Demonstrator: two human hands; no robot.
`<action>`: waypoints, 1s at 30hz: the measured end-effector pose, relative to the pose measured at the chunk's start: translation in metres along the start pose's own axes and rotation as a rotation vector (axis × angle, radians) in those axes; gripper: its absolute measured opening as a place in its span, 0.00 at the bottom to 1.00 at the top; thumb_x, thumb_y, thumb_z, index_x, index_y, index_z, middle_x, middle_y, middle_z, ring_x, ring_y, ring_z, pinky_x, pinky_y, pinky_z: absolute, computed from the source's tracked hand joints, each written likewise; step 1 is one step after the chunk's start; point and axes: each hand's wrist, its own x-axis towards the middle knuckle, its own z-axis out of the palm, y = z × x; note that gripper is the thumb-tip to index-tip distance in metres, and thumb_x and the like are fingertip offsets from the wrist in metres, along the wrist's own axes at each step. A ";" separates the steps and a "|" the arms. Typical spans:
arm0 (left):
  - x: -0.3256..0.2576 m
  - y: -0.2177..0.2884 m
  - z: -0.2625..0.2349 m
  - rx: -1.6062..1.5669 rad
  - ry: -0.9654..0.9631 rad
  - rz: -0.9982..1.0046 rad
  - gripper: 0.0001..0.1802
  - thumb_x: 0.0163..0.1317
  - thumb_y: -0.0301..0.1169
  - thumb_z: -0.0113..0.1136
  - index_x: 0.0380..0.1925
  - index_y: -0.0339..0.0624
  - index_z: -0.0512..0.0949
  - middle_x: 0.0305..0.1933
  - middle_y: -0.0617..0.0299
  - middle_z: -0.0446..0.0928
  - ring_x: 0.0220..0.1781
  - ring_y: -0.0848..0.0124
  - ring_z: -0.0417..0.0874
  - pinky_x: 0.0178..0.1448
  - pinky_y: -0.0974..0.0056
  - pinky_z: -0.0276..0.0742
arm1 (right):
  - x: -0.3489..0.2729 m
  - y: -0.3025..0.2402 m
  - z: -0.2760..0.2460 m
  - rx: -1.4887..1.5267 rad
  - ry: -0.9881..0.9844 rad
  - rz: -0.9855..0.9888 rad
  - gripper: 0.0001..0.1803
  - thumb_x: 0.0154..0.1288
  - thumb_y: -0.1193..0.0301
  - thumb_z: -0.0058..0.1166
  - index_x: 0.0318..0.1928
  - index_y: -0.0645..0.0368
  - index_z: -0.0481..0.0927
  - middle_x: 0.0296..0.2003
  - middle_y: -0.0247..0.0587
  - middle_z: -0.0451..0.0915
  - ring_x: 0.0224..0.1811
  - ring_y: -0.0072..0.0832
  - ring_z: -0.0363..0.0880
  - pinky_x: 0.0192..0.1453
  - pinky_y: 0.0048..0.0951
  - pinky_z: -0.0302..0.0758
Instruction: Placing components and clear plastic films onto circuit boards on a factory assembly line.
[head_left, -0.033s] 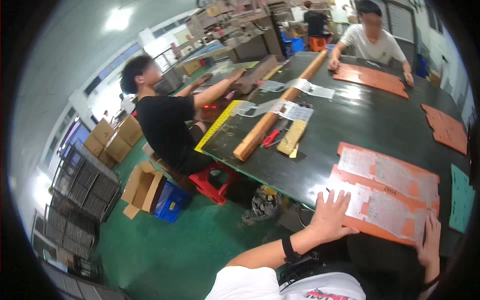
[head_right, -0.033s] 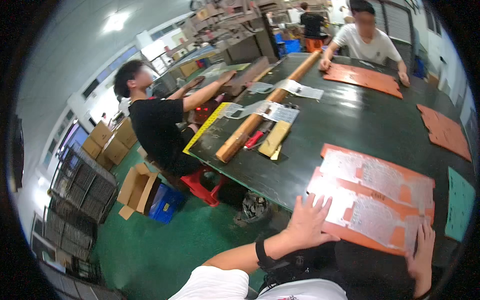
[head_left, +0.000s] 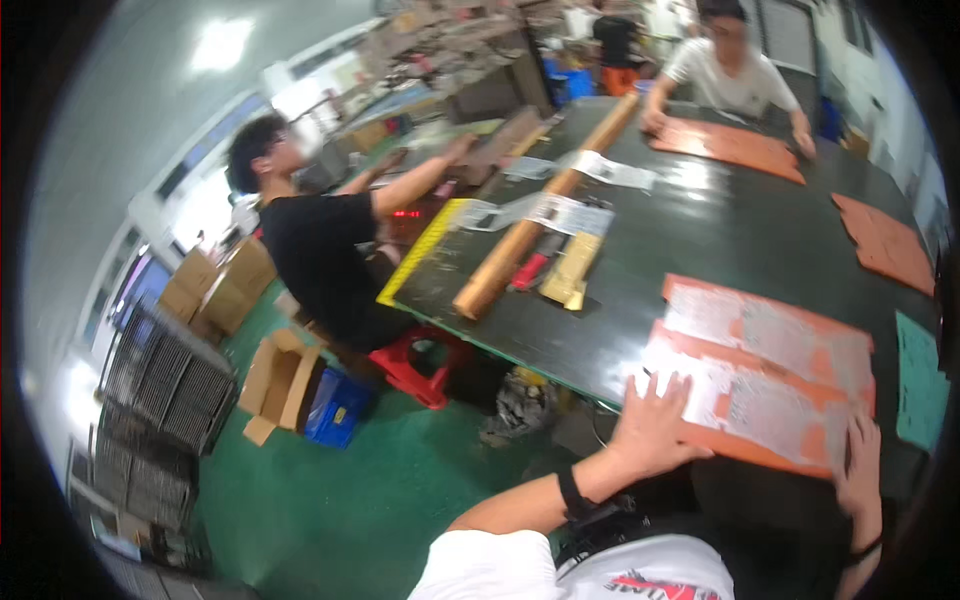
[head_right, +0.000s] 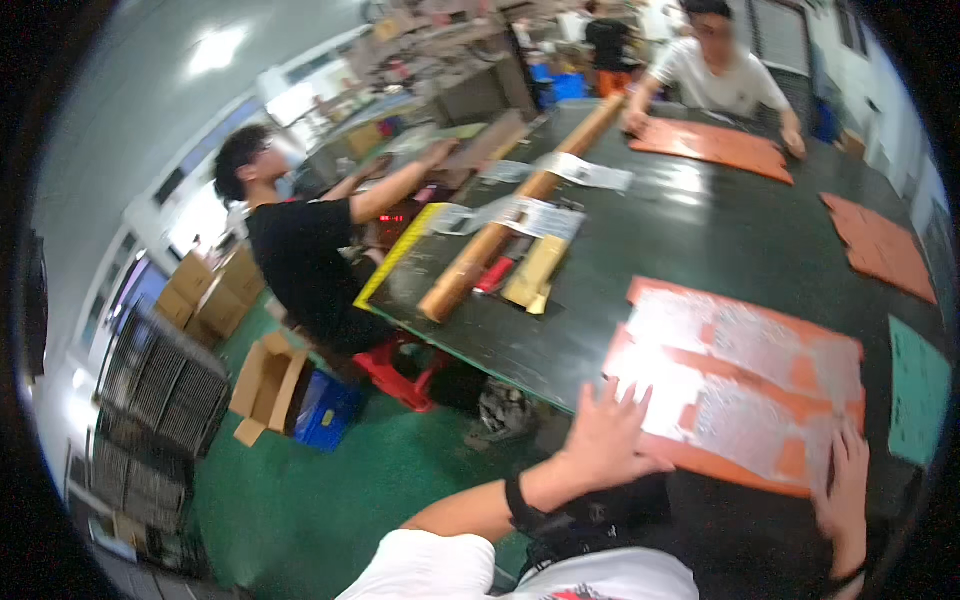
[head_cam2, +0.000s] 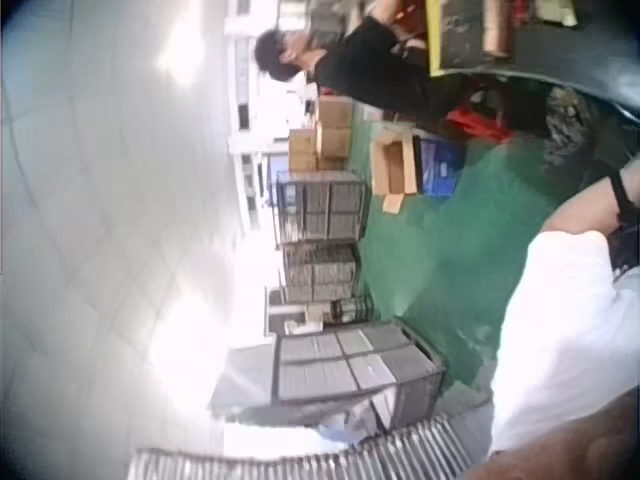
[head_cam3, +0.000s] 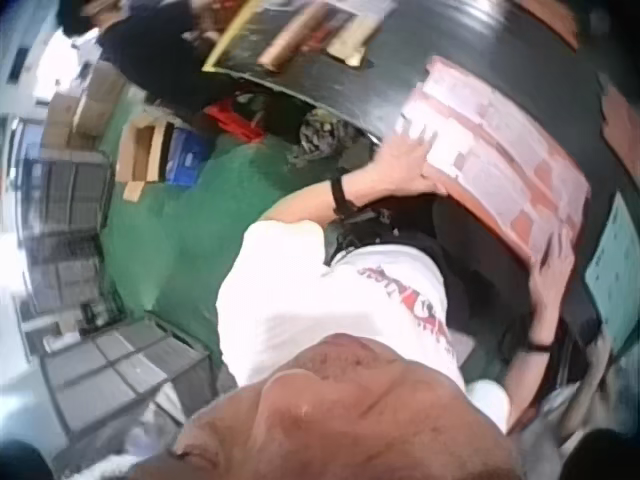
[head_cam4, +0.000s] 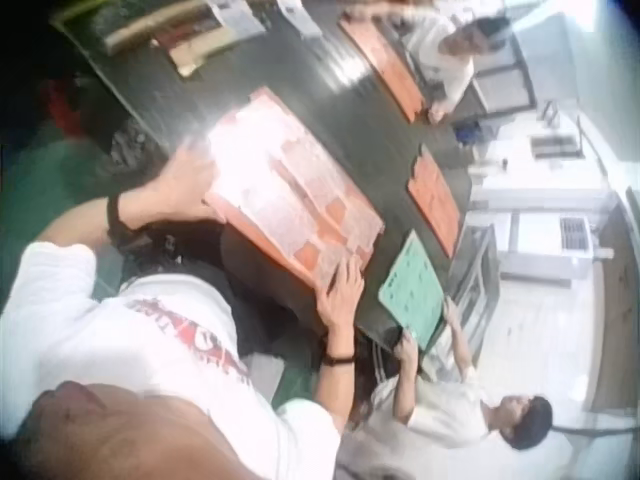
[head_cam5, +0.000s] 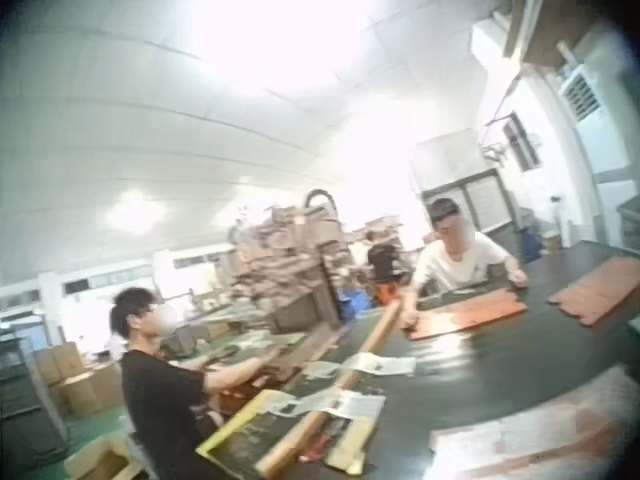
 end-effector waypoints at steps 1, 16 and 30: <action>0.003 0.002 -0.001 -0.026 0.047 0.025 0.50 0.40 0.67 0.57 0.51 0.31 0.70 0.52 0.47 0.69 0.54 0.52 0.67 0.56 0.43 0.56 | 0.004 -0.006 -0.006 -0.011 0.020 -0.001 0.33 0.58 0.57 0.49 0.59 0.66 0.62 0.64 0.53 0.58 0.65 0.51 0.54 0.68 0.48 0.48; 0.008 -0.008 -0.018 0.265 -0.200 0.037 0.53 0.48 0.66 0.51 0.60 0.29 0.58 0.66 0.38 0.55 0.70 0.47 0.52 0.62 0.39 0.52 | 0.069 -0.047 0.063 0.244 0.036 -0.026 0.37 0.57 0.55 0.51 0.57 0.73 0.63 0.61 0.63 0.56 0.67 0.55 0.49 0.69 0.50 0.47; 0.097 0.132 0.050 -0.204 -0.236 0.469 0.50 0.53 0.64 0.47 0.61 0.29 0.57 0.67 0.42 0.55 0.72 0.51 0.50 0.68 0.42 0.47 | 0.052 -0.008 0.031 -0.114 -0.001 0.258 0.45 0.59 0.50 0.46 0.65 0.73 0.49 0.66 0.63 0.48 0.71 0.50 0.42 0.71 0.48 0.41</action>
